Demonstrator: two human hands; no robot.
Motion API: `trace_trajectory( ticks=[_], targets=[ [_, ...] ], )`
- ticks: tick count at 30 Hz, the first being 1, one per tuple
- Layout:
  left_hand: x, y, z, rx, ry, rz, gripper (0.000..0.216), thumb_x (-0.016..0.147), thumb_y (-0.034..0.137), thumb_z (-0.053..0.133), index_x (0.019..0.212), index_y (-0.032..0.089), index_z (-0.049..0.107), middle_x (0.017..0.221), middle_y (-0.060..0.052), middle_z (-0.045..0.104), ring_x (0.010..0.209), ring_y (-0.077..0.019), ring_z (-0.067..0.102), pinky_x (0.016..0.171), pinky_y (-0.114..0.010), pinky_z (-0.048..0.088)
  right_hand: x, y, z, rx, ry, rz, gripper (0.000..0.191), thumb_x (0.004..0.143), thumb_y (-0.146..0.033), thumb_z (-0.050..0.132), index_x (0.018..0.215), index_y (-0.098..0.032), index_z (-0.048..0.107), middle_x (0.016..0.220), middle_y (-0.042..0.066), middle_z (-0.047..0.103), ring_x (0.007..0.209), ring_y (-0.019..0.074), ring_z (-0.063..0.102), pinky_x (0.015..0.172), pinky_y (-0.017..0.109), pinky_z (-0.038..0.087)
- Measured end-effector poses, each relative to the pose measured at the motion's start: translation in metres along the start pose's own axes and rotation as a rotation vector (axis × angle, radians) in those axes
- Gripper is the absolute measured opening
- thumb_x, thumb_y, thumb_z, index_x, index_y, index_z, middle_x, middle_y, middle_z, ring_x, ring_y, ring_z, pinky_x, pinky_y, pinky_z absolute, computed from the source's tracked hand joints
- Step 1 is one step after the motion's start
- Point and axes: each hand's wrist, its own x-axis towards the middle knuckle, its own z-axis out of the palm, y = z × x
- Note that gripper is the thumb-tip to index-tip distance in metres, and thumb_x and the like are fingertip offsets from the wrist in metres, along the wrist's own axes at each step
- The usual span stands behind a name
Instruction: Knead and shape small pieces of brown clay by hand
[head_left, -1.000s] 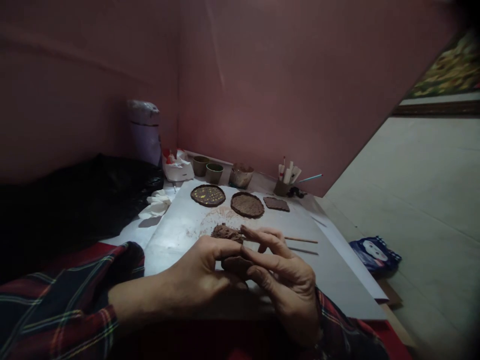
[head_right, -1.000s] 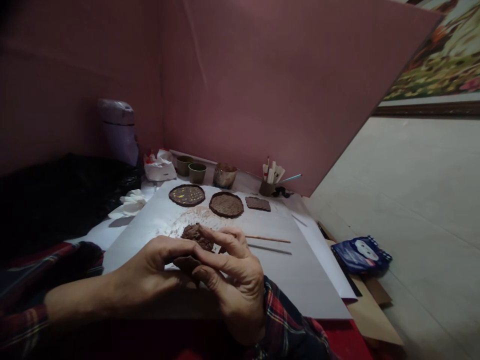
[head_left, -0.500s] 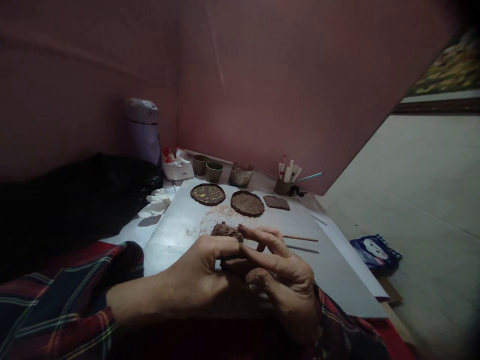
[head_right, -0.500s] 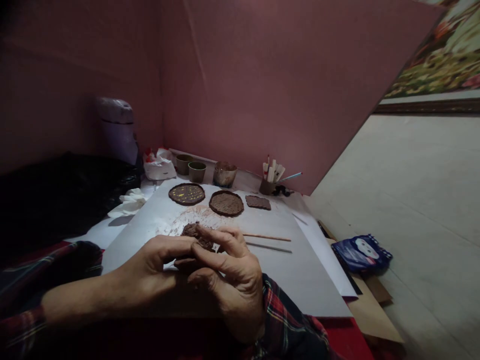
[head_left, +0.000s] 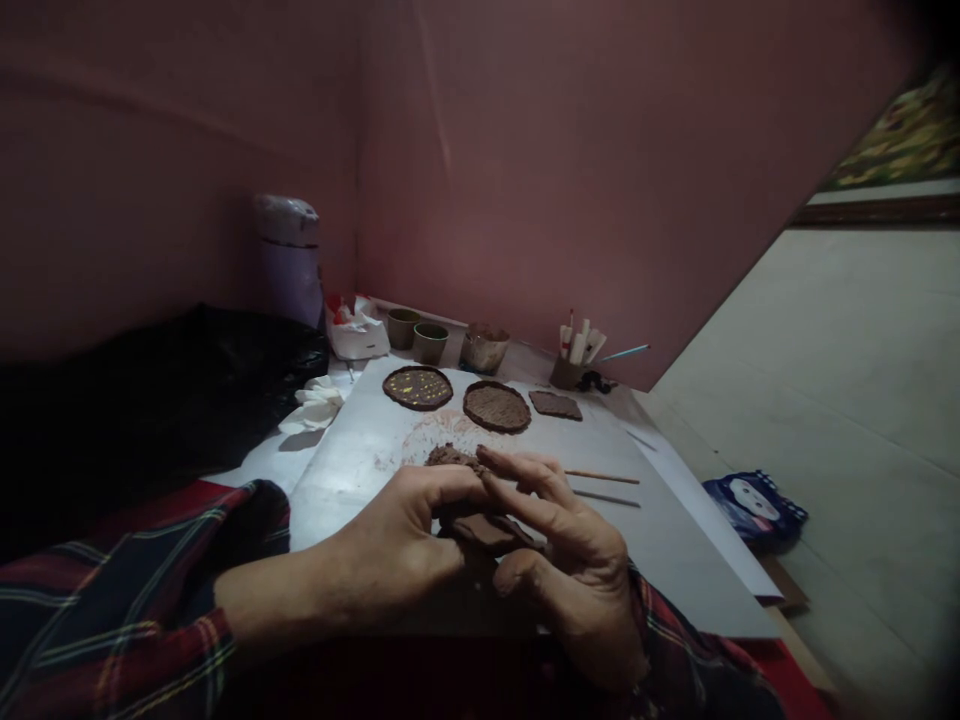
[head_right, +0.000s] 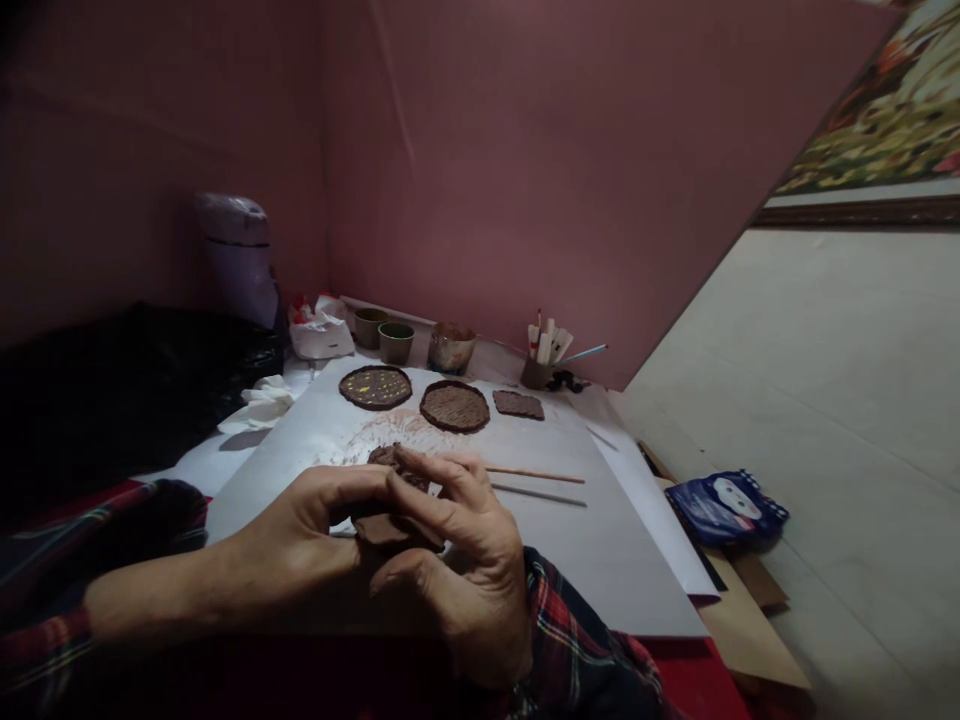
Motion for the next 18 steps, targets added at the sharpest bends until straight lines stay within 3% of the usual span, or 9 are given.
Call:
trace_trajectory(
  ticks=[4,8,11,13,18],
  targets=[
    [0.0017,-0.0015,-0.0009,0.074,0.013,0.093,0.009,0.079,0.019,0.062,0.083,0.012,0.067,0.08,-0.002,0.063,0.07,-0.0128,0.054,0.062,-0.02,0.045,-0.0022,-0.0005,0.0,-0.015,-0.034,0.016,0.028,0.081,-0.038,0.066,0.109,-0.035,0.068,0.122,0.004,0.063,0.115,0.027,0.052,0.098,0.046,0.046],
    [0.0027,-0.0017,-0.0017,0.143,-0.027,0.192,0.022,0.08,0.014,0.06,0.102,0.014,0.066,0.088,-0.003,0.065,0.077,-0.0142,0.057,0.069,-0.022,0.047,-0.0044,0.0025,-0.0006,-0.017,-0.006,0.023,0.023,0.084,-0.031,0.063,0.105,-0.034,0.071,0.116,0.004,0.066,0.113,0.0253,0.051,0.095,0.043,0.048],
    [0.0011,-0.001,-0.0018,0.18,-0.004,0.2,0.021,0.078,0.009,0.06,0.097,0.013,0.066,0.088,-0.003,0.065,0.076,-0.0139,0.057,0.068,-0.021,0.047,-0.0044,0.0036,-0.0011,-0.014,0.016,0.009,0.024,0.085,-0.034,0.062,0.107,-0.035,0.07,0.117,0.003,0.066,0.111,0.0255,0.052,0.096,0.044,0.046],
    [-0.0001,-0.0005,-0.0018,0.212,0.033,0.234,0.018,0.076,0.005,0.06,0.09,0.013,0.067,0.087,-0.003,0.066,0.076,-0.0131,0.058,0.068,-0.021,0.046,-0.0045,0.0042,-0.001,0.001,0.018,-0.013,0.027,0.085,-0.039,0.06,0.111,-0.036,0.067,0.12,0.003,0.064,0.112,0.026,0.052,0.097,0.044,0.046],
    [0.0005,-0.0017,-0.0021,0.288,0.084,0.297,0.03,0.071,-0.003,0.057,0.094,0.013,0.066,0.097,-0.005,0.066,0.089,-0.0163,0.06,0.079,-0.025,0.047,-0.0071,0.0078,0.0004,0.006,0.047,-0.079,0.053,0.081,-0.041,0.066,0.131,-0.035,0.05,0.124,0.003,0.061,0.114,0.0257,0.053,0.097,0.042,0.045]
  ],
)
